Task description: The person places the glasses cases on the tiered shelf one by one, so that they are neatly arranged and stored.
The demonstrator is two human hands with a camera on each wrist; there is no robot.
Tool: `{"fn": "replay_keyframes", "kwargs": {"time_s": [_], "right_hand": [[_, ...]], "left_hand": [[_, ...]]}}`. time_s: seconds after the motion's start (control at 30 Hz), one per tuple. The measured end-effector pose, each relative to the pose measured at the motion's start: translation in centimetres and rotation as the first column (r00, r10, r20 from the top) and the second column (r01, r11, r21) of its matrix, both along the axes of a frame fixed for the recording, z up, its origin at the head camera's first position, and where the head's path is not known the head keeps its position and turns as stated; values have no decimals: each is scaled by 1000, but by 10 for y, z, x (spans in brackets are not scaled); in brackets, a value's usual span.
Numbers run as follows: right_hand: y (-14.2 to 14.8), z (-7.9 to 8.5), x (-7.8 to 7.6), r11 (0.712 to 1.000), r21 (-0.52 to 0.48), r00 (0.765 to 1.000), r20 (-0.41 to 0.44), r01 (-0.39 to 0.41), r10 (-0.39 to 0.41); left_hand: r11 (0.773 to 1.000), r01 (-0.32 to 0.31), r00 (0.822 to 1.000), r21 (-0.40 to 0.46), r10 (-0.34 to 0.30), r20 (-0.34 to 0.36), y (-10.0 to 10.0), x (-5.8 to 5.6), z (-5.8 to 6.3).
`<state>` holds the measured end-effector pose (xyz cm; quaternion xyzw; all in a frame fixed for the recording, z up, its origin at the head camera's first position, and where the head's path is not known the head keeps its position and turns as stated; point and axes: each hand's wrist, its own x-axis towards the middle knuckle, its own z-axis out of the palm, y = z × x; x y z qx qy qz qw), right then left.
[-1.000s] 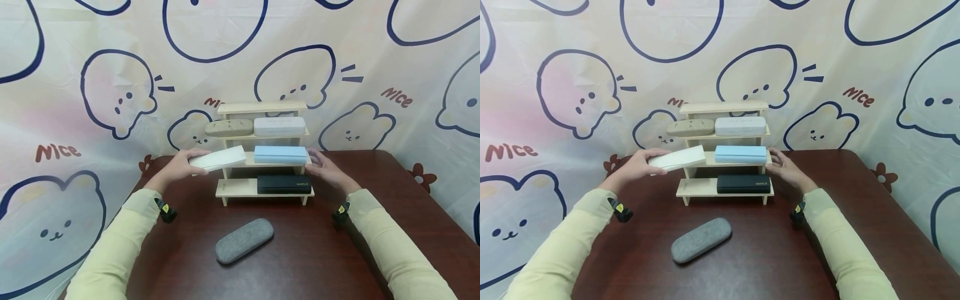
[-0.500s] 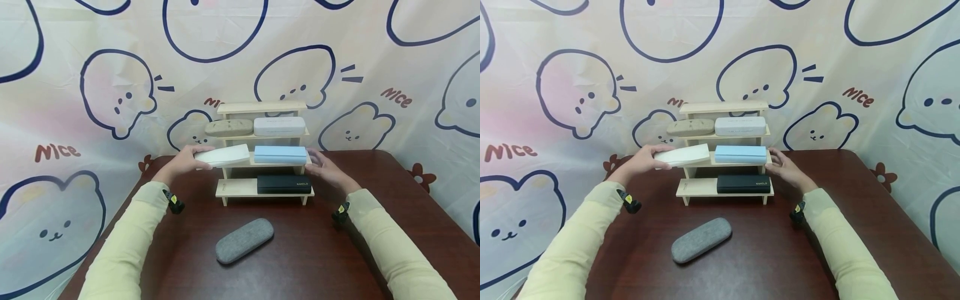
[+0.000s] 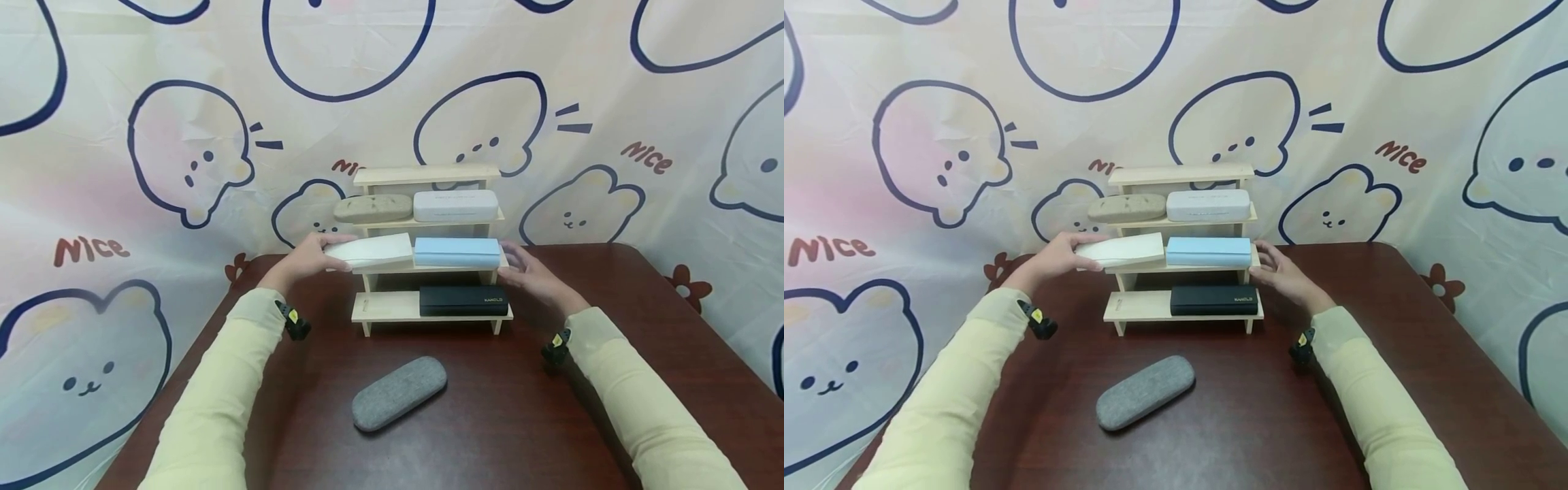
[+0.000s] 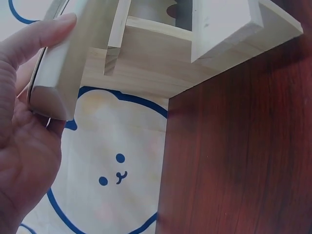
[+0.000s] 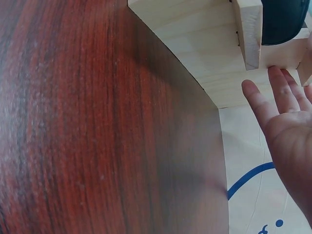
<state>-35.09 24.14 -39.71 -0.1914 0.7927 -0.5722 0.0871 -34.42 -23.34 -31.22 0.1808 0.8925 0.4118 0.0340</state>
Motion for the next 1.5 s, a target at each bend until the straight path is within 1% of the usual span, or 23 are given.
{"fn": "replay_keyframes", "kwargs": {"time_s": [0.27, 0.4, 0.5, 0.6, 0.77, 0.9, 1.0, 1.17, 1.4, 1.5], "right_hand": [[0, 1, 2, 1000, 1, 1000, 14, 14, -14], [-1, 2, 2, 999, -1, 999, 27, 34, -34], [-2, 3, 3, 1000, 0, 999, 27, 30, -30], [-2, 3, 3, 1000, -2, 999, 27, 25, -25], [-2, 2, 2, 1000, -6, 999, 35, 27, -26], [-2, 1, 1, 1000, -6, 999, 32, 29, -29], [-1, 1, 1, 1000, -10, 999, 31, 29, -28], [-2, 1, 1, 999, -11, 999, 39, 35, -35], [-2, 1, 2, 999, -6, 999, 37, 38, -37], [-2, 1, 2, 999, -7, 999, 34, 41, -40]], "left_hand": [[1000, 3, 999, -10, -3, 47, 5, -8, 0], [1000, 4, 999, -3, -4, 52, 5, -11, -1], [1000, 2, 999, -2, -2, 43, 5, -12, -2], [1000, -11, 999, -2, 11, 53, 4, -13, -3], [1000, 5, 998, -14, -5, 64, 3, -17, -6], [1000, 24, 998, -7, -24, 65, 4, -20, -8], [999, 32, 998, -4, -32, 62, 5, -21, -9], [1000, 27, 998, 2, -27, 57, 6, -20, -10], [1000, 8, 997, 21, -10, 81, 8, -18, -10], [999, 11, 996, 31, -14, 86, 9, -19, -11]]}}
